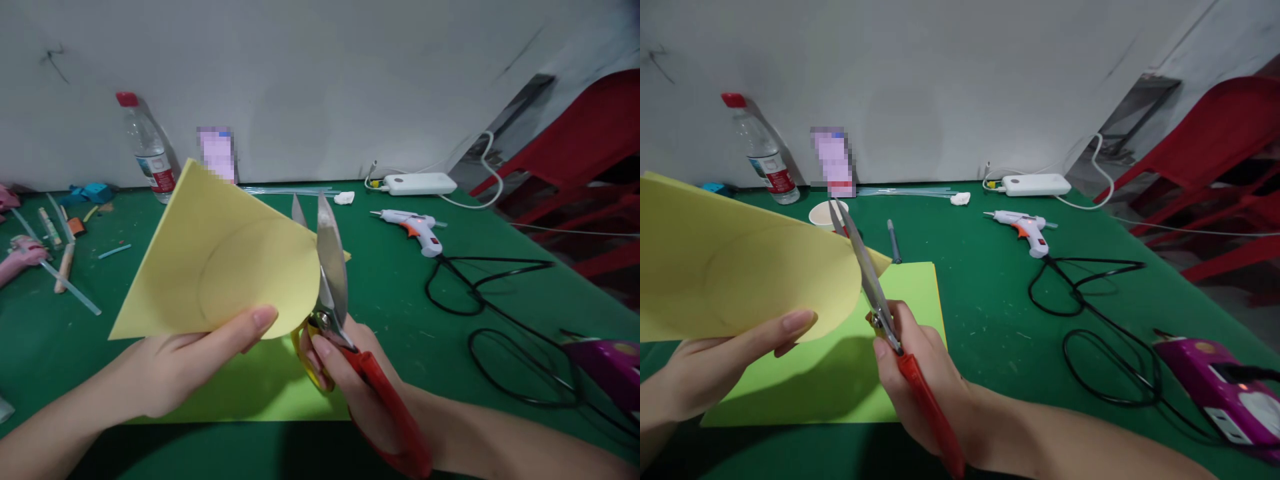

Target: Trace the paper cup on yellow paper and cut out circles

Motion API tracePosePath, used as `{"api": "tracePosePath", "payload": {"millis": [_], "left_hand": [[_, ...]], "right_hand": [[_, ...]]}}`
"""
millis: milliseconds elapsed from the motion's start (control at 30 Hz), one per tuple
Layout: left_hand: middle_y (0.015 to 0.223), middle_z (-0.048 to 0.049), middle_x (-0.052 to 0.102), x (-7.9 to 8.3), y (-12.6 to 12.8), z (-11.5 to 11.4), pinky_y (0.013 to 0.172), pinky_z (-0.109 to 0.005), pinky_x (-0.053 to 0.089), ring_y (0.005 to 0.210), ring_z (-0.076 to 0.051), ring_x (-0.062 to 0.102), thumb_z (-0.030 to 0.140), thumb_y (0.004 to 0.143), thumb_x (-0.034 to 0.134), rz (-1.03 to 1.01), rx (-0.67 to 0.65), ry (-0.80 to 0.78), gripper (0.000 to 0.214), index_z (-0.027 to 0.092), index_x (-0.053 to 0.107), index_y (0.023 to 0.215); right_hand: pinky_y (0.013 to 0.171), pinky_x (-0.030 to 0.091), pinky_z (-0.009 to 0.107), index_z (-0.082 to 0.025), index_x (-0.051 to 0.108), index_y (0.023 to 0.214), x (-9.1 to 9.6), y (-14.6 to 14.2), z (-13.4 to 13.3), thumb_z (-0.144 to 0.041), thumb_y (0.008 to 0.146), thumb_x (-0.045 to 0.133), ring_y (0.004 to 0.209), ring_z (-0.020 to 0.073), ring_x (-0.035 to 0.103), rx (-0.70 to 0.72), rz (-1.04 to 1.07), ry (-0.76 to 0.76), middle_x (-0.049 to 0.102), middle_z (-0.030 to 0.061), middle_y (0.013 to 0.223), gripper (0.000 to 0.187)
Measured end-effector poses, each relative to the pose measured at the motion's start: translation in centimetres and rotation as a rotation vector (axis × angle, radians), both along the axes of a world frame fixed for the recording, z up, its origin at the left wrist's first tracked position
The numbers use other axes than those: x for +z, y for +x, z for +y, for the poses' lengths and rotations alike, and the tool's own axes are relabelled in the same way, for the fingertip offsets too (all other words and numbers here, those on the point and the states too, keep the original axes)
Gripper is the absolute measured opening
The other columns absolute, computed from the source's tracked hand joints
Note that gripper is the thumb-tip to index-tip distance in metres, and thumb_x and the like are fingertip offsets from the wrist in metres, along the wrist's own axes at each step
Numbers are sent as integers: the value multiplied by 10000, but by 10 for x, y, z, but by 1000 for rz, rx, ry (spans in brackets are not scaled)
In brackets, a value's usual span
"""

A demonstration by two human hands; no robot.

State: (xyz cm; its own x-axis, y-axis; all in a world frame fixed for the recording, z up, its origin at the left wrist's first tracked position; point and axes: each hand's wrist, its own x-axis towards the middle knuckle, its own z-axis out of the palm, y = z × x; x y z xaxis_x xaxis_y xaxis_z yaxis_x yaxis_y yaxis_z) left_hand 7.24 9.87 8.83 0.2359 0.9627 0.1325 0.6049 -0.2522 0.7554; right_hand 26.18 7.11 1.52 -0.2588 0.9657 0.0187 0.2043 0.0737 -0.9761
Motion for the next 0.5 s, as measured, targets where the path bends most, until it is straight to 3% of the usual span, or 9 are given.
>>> {"api": "tracePosePath", "payload": {"millis": [133, 267, 500], "left_hand": [[498, 58, 565, 5, -2, -6, 462, -151, 450, 474, -85, 540, 416, 685, 641, 40, 157, -166, 280, 212, 552, 514], [492, 36, 566, 10, -1, -6, 466, -170, 430, 503, -99, 523, 448, 624, 685, 17, 218, -164, 346, 195, 538, 438], [463, 58, 524, 2, -4, 5, 366, -132, 358, 430, -67, 456, 329, 683, 667, -185, -23, -84, 273, 199, 539, 480]], "right_hand": [[430, 300, 250, -194, 441, 953, 4, 0, 1, -319, 847, 332, 459, 108, 343, 22, -32, 17, 385, -47, 559, 197], [444, 318, 251, -194, 459, 958, 8, 1, 1, -307, 839, 334, 474, 113, 368, 5, -97, 25, 402, -37, 564, 207], [439, 299, 250, -198, 446, 933, 7, 0, 1, -297, 839, 321, 454, 106, 348, 22, -40, 20, 384, -46, 548, 185]]}}
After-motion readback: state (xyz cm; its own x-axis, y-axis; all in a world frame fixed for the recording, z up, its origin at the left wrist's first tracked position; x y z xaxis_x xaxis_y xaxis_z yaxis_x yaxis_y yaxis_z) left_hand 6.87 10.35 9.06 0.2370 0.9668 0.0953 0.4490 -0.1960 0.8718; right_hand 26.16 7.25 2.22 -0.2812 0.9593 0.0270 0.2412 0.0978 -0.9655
